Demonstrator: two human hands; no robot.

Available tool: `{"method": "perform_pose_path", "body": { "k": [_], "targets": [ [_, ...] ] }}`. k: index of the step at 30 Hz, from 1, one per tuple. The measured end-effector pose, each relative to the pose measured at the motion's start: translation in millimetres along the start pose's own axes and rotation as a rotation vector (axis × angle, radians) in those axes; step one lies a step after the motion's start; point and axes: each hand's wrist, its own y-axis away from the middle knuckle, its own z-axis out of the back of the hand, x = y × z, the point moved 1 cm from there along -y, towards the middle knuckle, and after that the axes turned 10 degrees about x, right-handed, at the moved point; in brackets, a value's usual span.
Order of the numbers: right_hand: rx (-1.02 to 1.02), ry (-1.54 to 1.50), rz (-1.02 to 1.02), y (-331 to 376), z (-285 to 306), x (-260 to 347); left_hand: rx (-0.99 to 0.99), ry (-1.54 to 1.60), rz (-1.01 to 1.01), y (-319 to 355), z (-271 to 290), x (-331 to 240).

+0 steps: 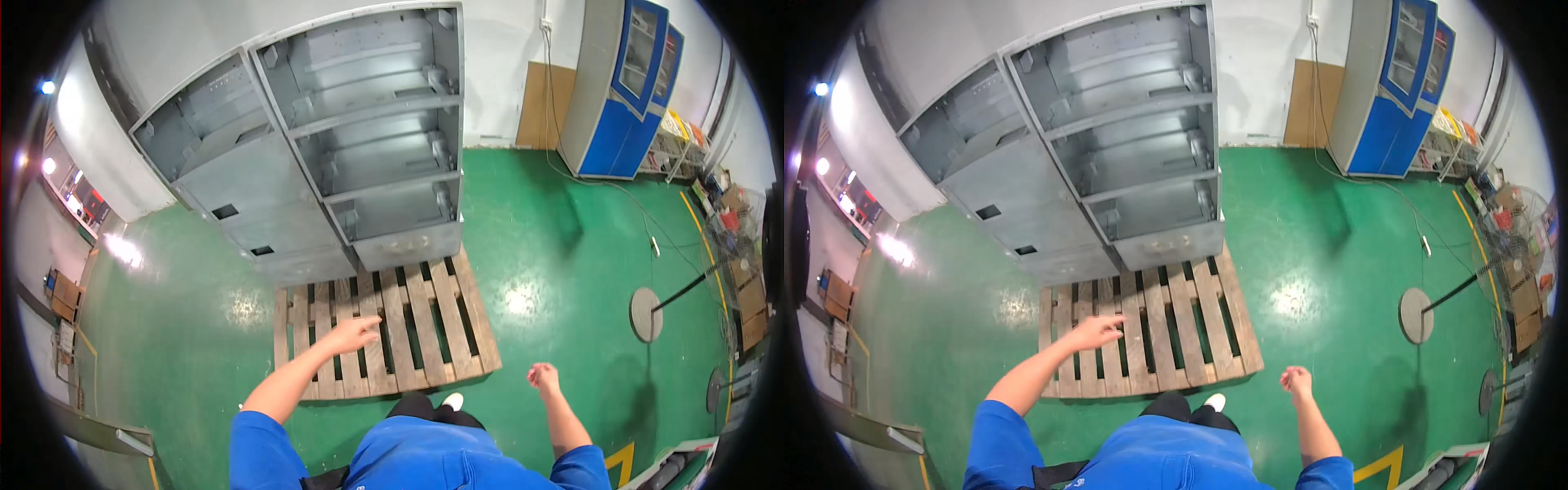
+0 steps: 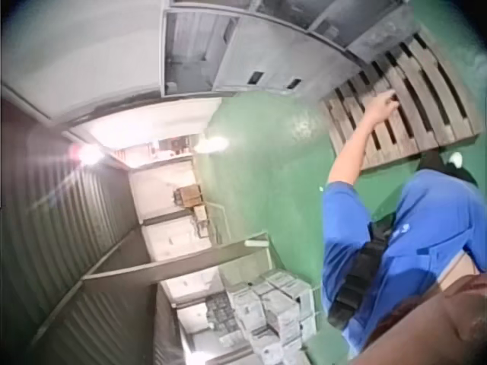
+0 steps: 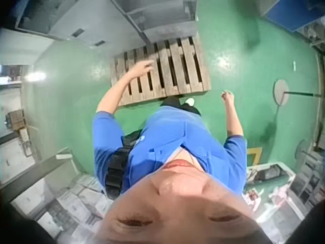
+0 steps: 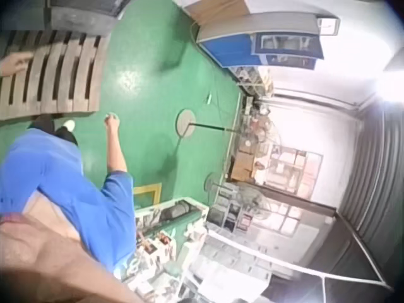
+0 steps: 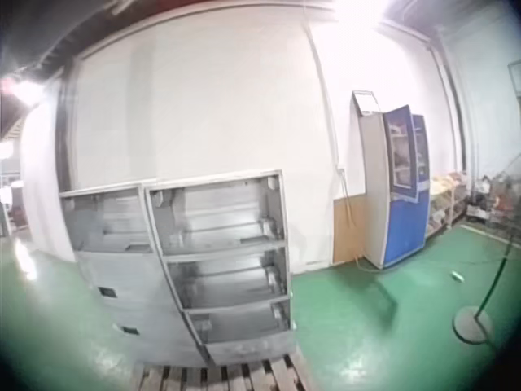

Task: Apply red protective tape to the edges of metal cabinet enclosures.

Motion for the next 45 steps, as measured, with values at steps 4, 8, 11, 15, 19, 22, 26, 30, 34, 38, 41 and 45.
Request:
{"method": "perform_pose_path", "body": {
  "k": [4, 8, 11, 15, 19, 22, 26, 30, 34, 38, 41, 45],
  "targets": [
    [0.162, 0.057, 0.286, -70, -39, 162, -0.419, 0.061, -0.073, -33, 119, -12],
    [0.327, 0.117, 0.543, -102, -120, 335, -0.735, 0.040, -0.096, -62, 229, 12],
    [0.404, 0.228, 0.856, -113, -184, 462, -1.010, 0.125, -0.103, -90, 322, 36],
    [0.397, 0.300, 1.114, -134, -263, 615, -1.391, 0.000, -0.093, -111, 457, 57],
    [0.422, -0.023, 0.995, -194, -314, 745, -1.606, -0.009, 0.029, -126, 539, 72],
    [0.501, -0.157, 0.844, -226, -351, 798, -1.652, 0.025, 0.081, -127, 556, 68],
    [0.815, -0.255, 0.883, -272, -361, 837, -1.696, 0.087, -0.030, -135, 552, 62],
    [0.810, -0.309, 0.695, -208, -393, 858, -1.700, -0.044, 0.109, -142, 551, 30],
    [0.599, -0.272, 0.627, -189, -393, 860, -1.714, -0.208, 0.143, -145, 549, 28],
    [0.572, -0.240, 0.569, -178, -379, 856, -1.685, -0.301, 0.092, -132, 555, 6],
    [0.613, -0.185, 0.585, -146, -369, 840, -1.704, -0.312, 0.103, -131, 559, 6],
    [0.569, -0.214, 0.590, -128, -330, 823, -1.792, -0.206, -0.023, -134, 565, 1]
  ]
}}
